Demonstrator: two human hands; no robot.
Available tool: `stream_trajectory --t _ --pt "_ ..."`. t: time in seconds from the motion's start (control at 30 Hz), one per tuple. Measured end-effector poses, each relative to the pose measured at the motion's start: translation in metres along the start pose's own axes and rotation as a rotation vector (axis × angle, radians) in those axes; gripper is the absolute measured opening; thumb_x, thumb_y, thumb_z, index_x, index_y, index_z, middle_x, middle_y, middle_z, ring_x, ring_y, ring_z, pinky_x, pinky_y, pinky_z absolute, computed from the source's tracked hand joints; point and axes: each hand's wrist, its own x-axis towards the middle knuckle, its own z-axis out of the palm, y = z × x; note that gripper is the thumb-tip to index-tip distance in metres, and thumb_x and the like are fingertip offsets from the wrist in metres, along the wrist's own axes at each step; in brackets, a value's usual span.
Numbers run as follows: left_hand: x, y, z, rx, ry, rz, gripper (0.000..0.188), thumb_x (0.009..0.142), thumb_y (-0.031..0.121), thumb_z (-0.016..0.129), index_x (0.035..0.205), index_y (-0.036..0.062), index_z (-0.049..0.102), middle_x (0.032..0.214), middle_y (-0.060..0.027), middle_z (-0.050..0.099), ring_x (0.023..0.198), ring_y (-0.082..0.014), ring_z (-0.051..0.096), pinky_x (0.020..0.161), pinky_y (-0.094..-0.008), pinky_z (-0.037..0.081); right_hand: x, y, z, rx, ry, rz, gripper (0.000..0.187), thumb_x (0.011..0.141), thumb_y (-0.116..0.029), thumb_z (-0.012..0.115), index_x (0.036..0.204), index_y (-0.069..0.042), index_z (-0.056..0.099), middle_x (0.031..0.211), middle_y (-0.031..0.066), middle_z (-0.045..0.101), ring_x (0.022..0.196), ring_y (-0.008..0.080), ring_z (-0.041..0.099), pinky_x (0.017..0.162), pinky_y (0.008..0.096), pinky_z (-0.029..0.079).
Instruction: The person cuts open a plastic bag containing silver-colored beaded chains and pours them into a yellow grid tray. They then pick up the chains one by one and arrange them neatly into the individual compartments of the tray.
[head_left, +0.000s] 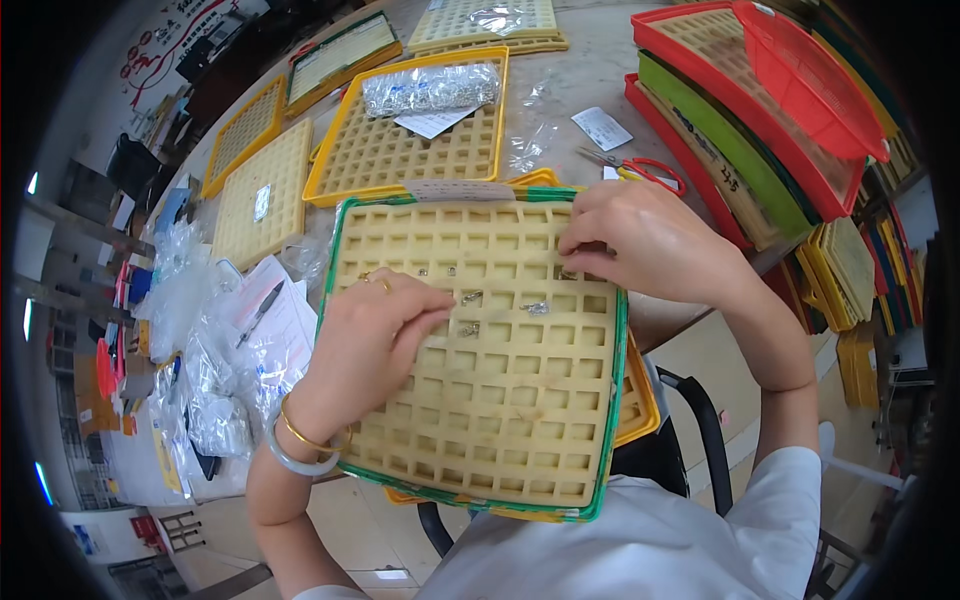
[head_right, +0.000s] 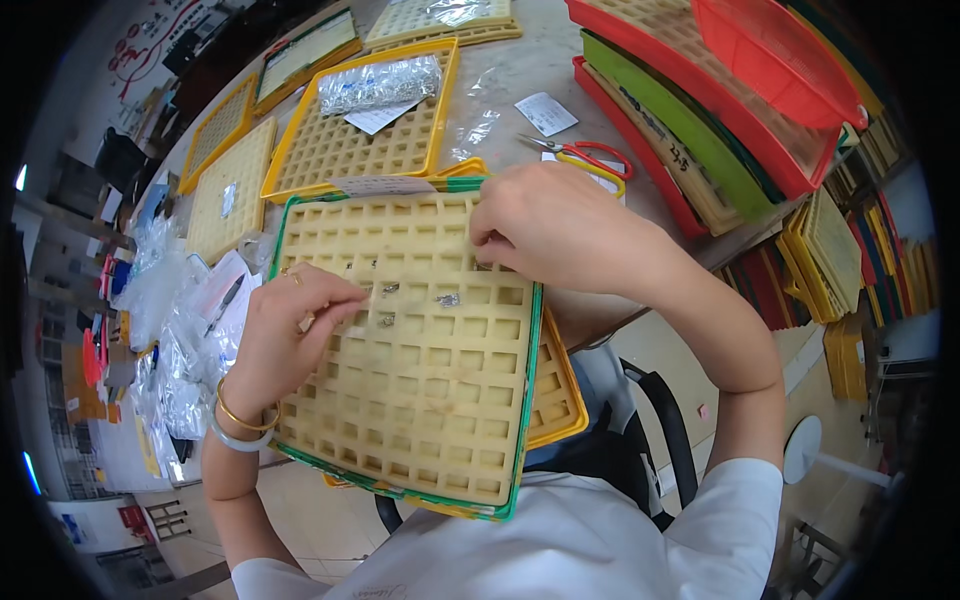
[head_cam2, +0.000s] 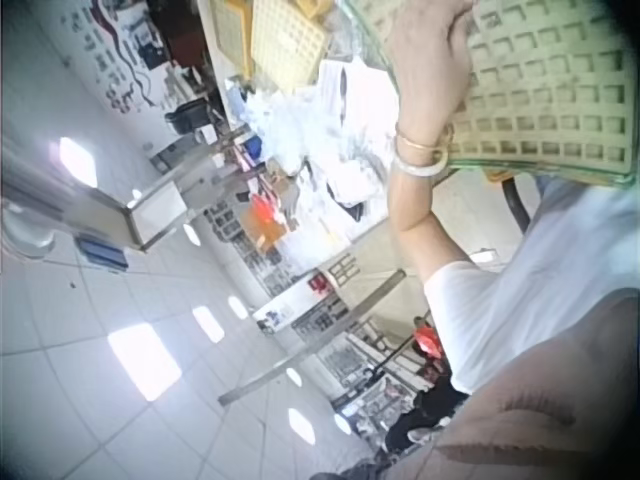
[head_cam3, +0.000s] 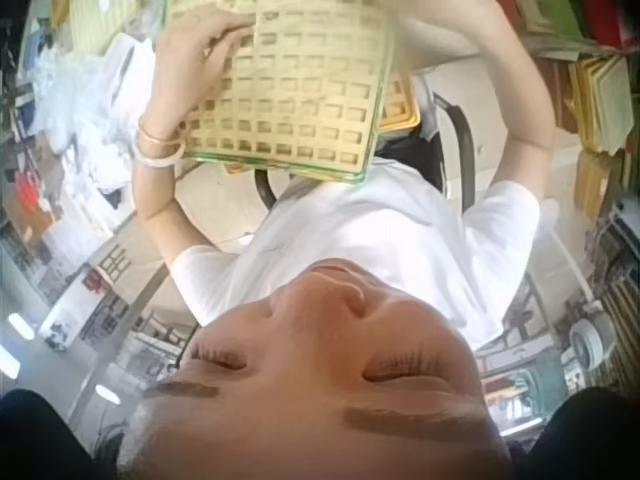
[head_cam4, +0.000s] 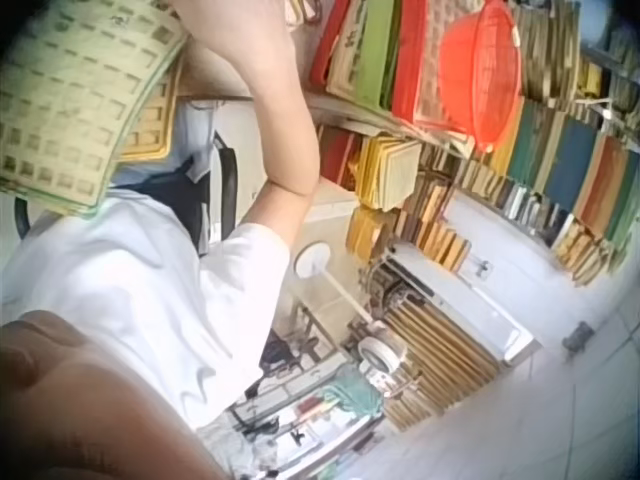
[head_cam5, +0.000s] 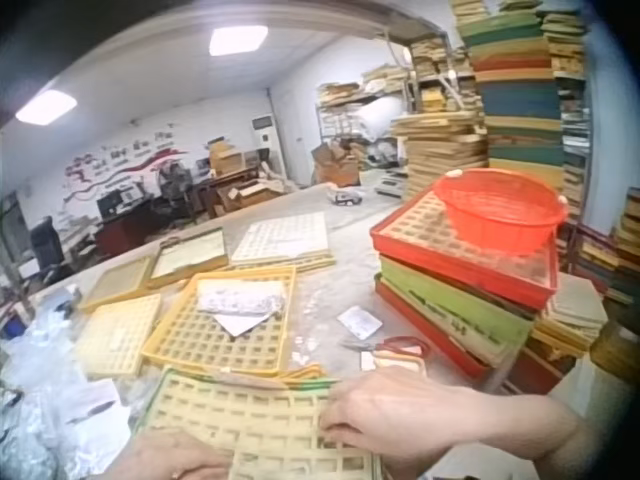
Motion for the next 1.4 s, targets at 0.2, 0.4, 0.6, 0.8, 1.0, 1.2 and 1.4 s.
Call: stream_trajectory --t 0.2,0.4,0.6,0.8,1.0,1.2,1.4 --pt "-0.002 0.011 0.015 0.077 -0.044 0.059 0.012 0.077 0.008 0.073 0.089 0.0073 0.074 0.081 -0.0057 0.065 0.082 -0.0239 0.06 0.072 -0.0346 0.049 -0.004 -0.005 0.007 -0.145 -0.006 -0.098 0.009 0.077 -0.012 0.07 0.084 -0.007 0.069 0.084 0.0066 0.061 0.088 0.0235 0.061 0.075 0.0359 0.05" --pt "0.011 0.016 0.012 0.206 -0.161 0.048 0.009 0.079 0.01 0.072 0.086 0.0064 0.072 0.078 -0.0066 0.063 0.08 -0.0241 0.059 0.072 -0.035 0.048 -0.001 -0.008 0.008 -0.165 0.049 -0.136 0.007 0.078 -0.011 0.067 0.076 -0.004 0.066 0.082 0.0103 0.063 0.087 0.0297 0.062 0.074 0.0403 0.051" --pt "0.014 0.018 0.001 -0.058 -0.072 -0.03 0.007 0.08 0.009 0.071 0.086 0.0054 0.071 0.075 -0.0068 0.062 0.073 -0.0232 0.059 0.068 -0.0332 0.048 -0.006 -0.01 -0.009 0.185 -0.034 0.014 0.01 0.08 -0.012 0.067 0.079 -0.002 0.066 0.08 0.014 0.065 0.084 0.0317 0.064 0.074 0.0411 0.05" --pt "0.033 0.018 0.02 0.037 0.009 0.154 0.007 0.081 0.008 0.069 0.087 0.0048 0.072 0.079 -0.0076 0.064 0.073 -0.0242 0.06 0.065 -0.0327 0.048 -0.012 -0.011 0.001 0.064 -0.065 -0.106 0.01 0.08 -0.011 0.067 0.085 -0.003 0.068 0.082 0.0136 0.066 0.082 0.032 0.064 0.073 0.0415 0.049" --pt "0.025 0.009 0.004 0.011 0.121 0.008 0.01 0.083 0.005 0.069 0.092 0.0026 0.072 0.08 -0.008 0.066 0.07 -0.0185 0.062 0.059 -0.0267 0.049 -0.011 -0.011 -0.02 0.16 -0.074 -0.018 0.01 0.081 -0.011 0.066 0.088 -0.003 0.069 0.083 0.0128 0.066 0.082 0.0313 0.063 0.074 0.0411 0.049" --pt "-0.012 -0.004 -0.041 -0.071 0.244 -0.273 0.012 0.086 0.004 0.067 0.097 0.0022 0.072 0.086 -0.0056 0.069 0.075 -0.0106 0.063 0.063 -0.0224 0.048 -0.002 -0.009 0.004 0.185 -0.006 -0.199 0.016 0.082 -0.011 0.066 0.097 -0.005 0.069 0.086 0.0126 0.061 0.086 0.0305 0.061 0.075 0.04 0.049" --pt "-0.072 -0.033 -0.041 -0.087 0.284 -0.438 0.016 0.089 0.007 0.066 0.104 0.0022 0.07 0.094 -0.0052 0.069 0.08 -0.0097 0.063 0.066 -0.0226 0.05 0.012 -0.023 0.023 0.081 -0.087 -0.247 0.03 0.081 -0.007 0.067 0.112 -0.008 0.067 0.087 0.0107 0.057 0.086 0.0277 0.059 0.075 0.0379 0.048"
